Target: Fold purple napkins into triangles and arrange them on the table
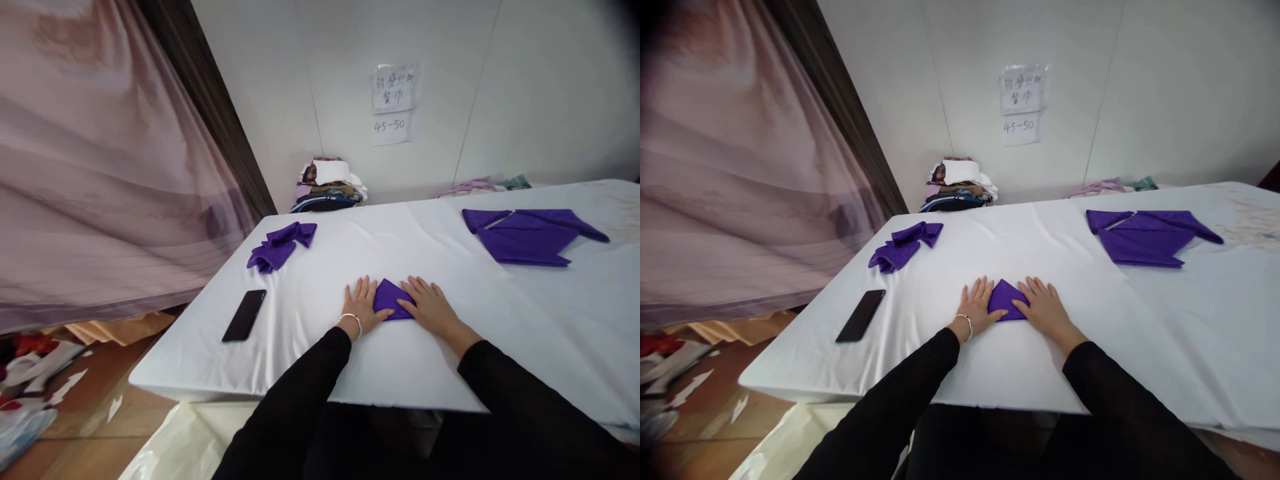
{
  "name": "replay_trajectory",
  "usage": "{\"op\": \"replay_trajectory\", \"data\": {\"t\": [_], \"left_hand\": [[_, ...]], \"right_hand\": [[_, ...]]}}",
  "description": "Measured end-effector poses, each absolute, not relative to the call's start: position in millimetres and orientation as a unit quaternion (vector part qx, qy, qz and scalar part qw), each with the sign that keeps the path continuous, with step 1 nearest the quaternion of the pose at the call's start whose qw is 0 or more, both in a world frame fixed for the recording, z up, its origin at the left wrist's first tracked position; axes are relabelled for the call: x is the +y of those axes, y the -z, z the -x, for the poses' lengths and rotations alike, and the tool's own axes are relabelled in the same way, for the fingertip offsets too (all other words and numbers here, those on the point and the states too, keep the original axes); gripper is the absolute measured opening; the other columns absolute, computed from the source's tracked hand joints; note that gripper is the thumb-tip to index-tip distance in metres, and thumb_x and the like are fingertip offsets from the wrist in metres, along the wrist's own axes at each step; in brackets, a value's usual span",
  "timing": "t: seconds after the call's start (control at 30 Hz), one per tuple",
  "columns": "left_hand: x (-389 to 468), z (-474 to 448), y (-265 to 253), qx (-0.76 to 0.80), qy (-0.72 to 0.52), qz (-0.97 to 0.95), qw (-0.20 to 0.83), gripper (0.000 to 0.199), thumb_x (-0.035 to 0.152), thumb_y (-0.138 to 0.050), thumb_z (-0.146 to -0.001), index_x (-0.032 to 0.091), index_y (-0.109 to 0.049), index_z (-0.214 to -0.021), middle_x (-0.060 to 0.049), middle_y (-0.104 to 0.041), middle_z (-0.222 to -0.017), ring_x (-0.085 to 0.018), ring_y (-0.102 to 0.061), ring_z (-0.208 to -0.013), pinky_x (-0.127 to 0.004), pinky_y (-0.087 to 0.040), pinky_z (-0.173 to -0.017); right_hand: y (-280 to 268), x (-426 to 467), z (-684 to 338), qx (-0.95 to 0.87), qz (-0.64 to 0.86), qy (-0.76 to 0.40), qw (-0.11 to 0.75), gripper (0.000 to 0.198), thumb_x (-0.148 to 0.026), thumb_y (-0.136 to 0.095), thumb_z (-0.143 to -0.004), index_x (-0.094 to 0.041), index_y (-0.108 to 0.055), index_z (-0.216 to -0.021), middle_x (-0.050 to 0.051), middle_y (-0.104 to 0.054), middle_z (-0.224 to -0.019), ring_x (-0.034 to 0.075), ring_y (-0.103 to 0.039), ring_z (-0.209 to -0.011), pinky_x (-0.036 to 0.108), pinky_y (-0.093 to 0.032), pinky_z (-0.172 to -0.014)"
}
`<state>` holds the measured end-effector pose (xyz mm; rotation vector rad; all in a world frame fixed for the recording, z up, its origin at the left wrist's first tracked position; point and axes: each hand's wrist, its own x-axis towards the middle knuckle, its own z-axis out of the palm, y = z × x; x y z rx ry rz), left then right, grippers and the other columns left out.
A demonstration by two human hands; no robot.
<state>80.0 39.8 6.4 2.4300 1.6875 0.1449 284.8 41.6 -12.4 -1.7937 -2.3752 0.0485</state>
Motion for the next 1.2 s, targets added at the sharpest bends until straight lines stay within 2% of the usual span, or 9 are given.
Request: {"op": "replay_trajectory", "data": {"t": [0.3,0.5,0.6,0.7,0.77,0.9,1.0,1.2], "left_hand": [[3,-59,-8,0.627,-0.048,-0.775,0.071,0.072,0.061,-0.019,-0.085,0.016,-0.015,-0.142,-0.010,-0.013,-0.150,-0.027,-0.006,-0.137,-0.056,-0.004,-0.108],[-34,-36,-12,0.637,-0.051,-0.764,0.088,0.067,0.057,-0.025,-0.086,0.016,-0.024,-0.139,-0.008,-0.020,-0.148,-0.026,-0.010,-0.136,-0.056,-0.006,-0.108],[-37,-27,-20,0.652,-0.086,-0.746,0.100,0.057,0.050,-0.030,-0.088,0.016,-0.035,-0.134,-0.010,-0.028,-0.145,-0.026,-0.022,-0.133,-0.052,-0.015,-0.107],[-27,-29,-30,0.673,-0.137,-0.717,0.116,0.040,0.041,-0.030,-0.091,0.021,-0.055,-0.115,-0.007,-0.054,-0.126,-0.021,-0.045,-0.116,-0.038,-0.034,-0.098],[-18,-35,-35,0.684,-0.146,-0.703,0.133,0.038,0.040,-0.029,-0.091,0.023,-0.062,-0.099,-0.004,-0.063,-0.106,-0.018,-0.055,-0.098,-0.031,-0.042,-0.084],[0,-52,-40,0.706,-0.129,-0.678,0.157,0.028,0.040,-0.042,-0.086,0.023,-0.064,-0.085,-0.003,-0.064,-0.094,-0.015,-0.059,-0.080,-0.027,-0.043,-0.069],[5,-59,-40,0.716,-0.117,-0.666,0.173,0.020,0.038,-0.052,-0.081,0.023,-0.063,-0.084,-0.002,-0.066,-0.088,-0.015,-0.059,-0.077,-0.025,-0.042,-0.067],[0,-47,-40,0.713,-0.104,-0.667,0.191,0.013,0.033,-0.055,-0.078,0.023,-0.063,-0.081,0.000,-0.066,-0.086,-0.014,-0.059,-0.080,-0.024,-0.043,-0.069]], "right_hand": [[17,45,-286,-0.792,0.606,-0.028,0.073,0.063,-0.059,-0.021,-0.086,-0.025,-0.031,-0.138,0.005,-0.026,-0.147,0.025,-0.018,-0.134,0.047,-0.017,-0.106],[13,44,-284,-0.787,0.611,-0.043,0.071,0.065,-0.061,-0.019,-0.086,-0.025,-0.031,-0.138,0.005,-0.024,-0.147,0.024,-0.016,-0.135,0.046,-0.016,-0.106],[12,44,-285,-0.788,0.609,-0.051,0.074,0.065,-0.061,-0.018,-0.086,-0.026,-0.032,-0.138,0.005,-0.024,-0.147,0.024,-0.016,-0.135,0.046,-0.016,-0.106],[13,45,-285,-0.789,0.608,-0.052,0.077,0.065,-0.061,-0.018,-0.086,-0.025,-0.032,-0.138,0.005,-0.025,-0.147,0.025,-0.015,-0.135,0.046,-0.015,-0.106],[14,45,-285,-0.790,0.606,-0.051,0.077,0.065,-0.061,-0.018,-0.086,-0.025,-0.032,-0.138,0.005,-0.025,-0.147,0.025,-0.015,-0.135,0.046,-0.015,-0.106],[14,45,-285,-0.790,0.606,-0.053,0.075,0.064,-0.060,-0.019,-0.086,-0.025,-0.030,-0.138,0.005,-0.024,-0.147,0.026,-0.014,-0.135,0.047,-0.013,-0.106],[13,45,-285,-0.790,0.606,-0.059,0.077,0.064,-0.060,-0.020,-0.086,-0.024,-0.031,-0.138,0.006,-0.024,-0.147,0.026,-0.014,-0.135,0.047,-0.013,-0.106],[12,44,-284,-0.788,0.606,-0.068,0.082,0.064,-0.060,-0.021,-0.086,-0.025,-0.031,-0.138,0.006,-0.023,-0.148,0.025,-0.014,-0.135,0.047,-0.012,-0.106]]}}
